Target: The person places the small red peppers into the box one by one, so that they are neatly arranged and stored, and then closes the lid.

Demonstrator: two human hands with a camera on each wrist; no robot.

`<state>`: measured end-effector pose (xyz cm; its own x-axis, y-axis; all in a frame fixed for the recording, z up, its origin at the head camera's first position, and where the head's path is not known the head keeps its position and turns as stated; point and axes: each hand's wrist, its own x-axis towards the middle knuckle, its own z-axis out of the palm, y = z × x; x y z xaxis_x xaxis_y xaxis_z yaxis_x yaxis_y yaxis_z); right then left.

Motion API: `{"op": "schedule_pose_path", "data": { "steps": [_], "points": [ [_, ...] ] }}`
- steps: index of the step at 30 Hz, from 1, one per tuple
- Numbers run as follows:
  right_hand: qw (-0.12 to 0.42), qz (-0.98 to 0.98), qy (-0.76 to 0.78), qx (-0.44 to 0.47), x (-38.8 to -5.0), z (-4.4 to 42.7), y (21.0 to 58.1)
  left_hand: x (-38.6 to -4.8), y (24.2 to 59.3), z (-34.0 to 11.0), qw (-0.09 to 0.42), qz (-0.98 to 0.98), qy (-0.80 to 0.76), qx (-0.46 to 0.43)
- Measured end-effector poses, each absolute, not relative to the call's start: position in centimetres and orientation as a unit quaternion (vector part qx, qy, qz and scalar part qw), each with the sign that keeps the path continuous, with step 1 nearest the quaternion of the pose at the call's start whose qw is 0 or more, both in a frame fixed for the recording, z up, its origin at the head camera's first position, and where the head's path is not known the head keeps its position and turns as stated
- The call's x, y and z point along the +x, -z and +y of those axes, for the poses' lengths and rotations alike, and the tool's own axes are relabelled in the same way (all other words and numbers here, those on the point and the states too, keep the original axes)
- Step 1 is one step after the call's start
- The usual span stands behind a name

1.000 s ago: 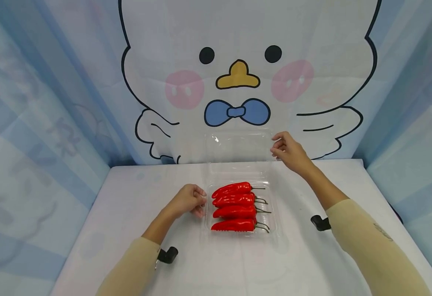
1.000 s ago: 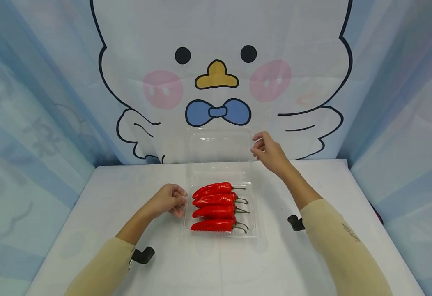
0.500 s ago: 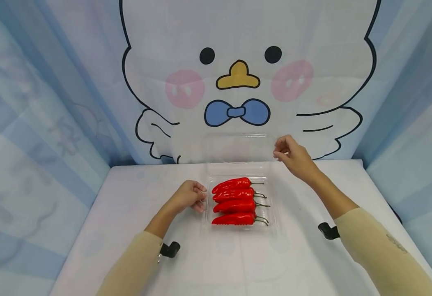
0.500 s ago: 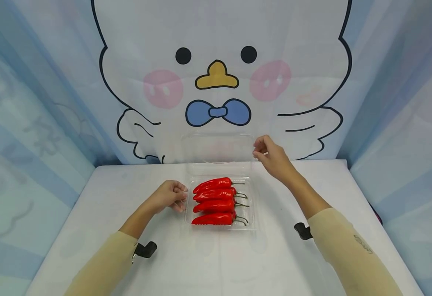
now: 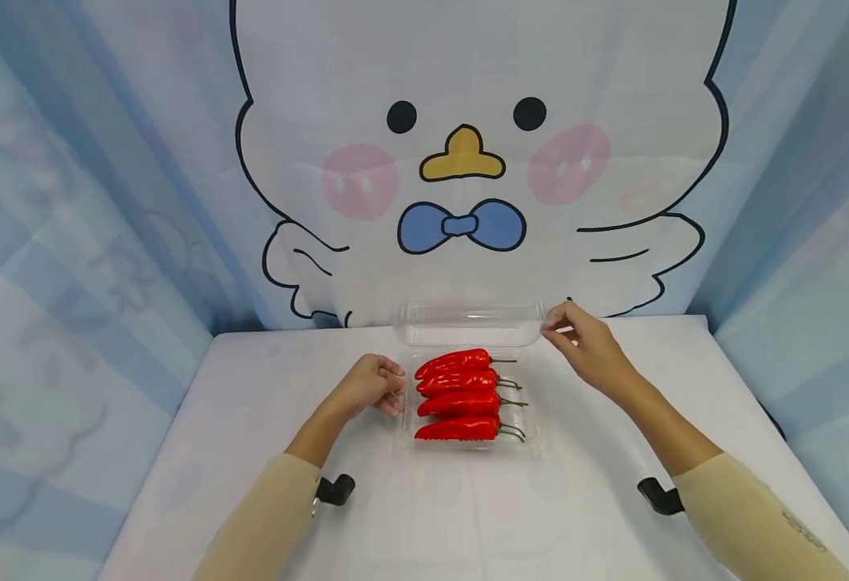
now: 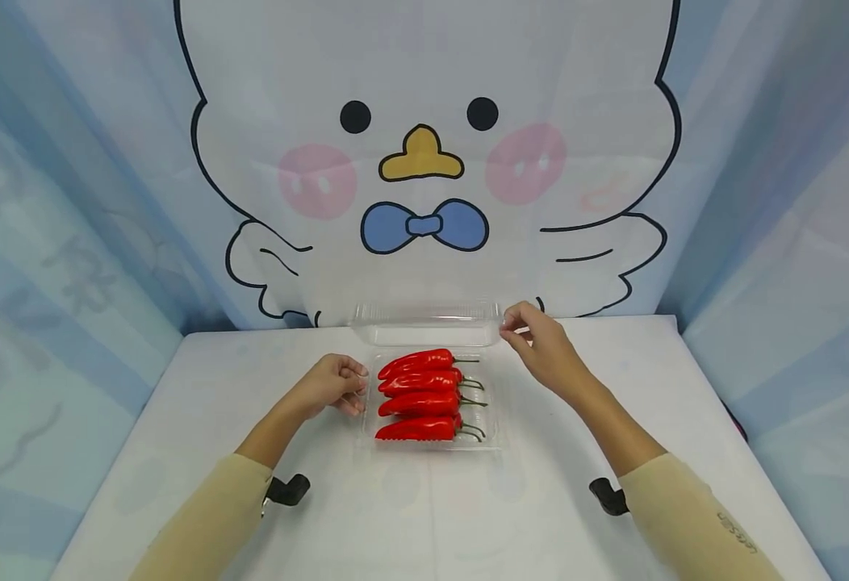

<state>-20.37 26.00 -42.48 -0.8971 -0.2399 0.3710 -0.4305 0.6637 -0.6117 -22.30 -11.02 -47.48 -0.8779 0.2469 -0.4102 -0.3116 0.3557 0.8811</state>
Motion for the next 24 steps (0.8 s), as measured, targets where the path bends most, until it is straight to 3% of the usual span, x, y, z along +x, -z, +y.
{"op": "schedule_pose_path", "data": {
  "steps": [24],
  "points": [
    [0.134, -0.9, -0.343, 0.233, -16.9, 26.6, 46.4, -23.3, 47.7, -10.8, 0.225, 0.794, -0.564, -0.035]
  ]
}}
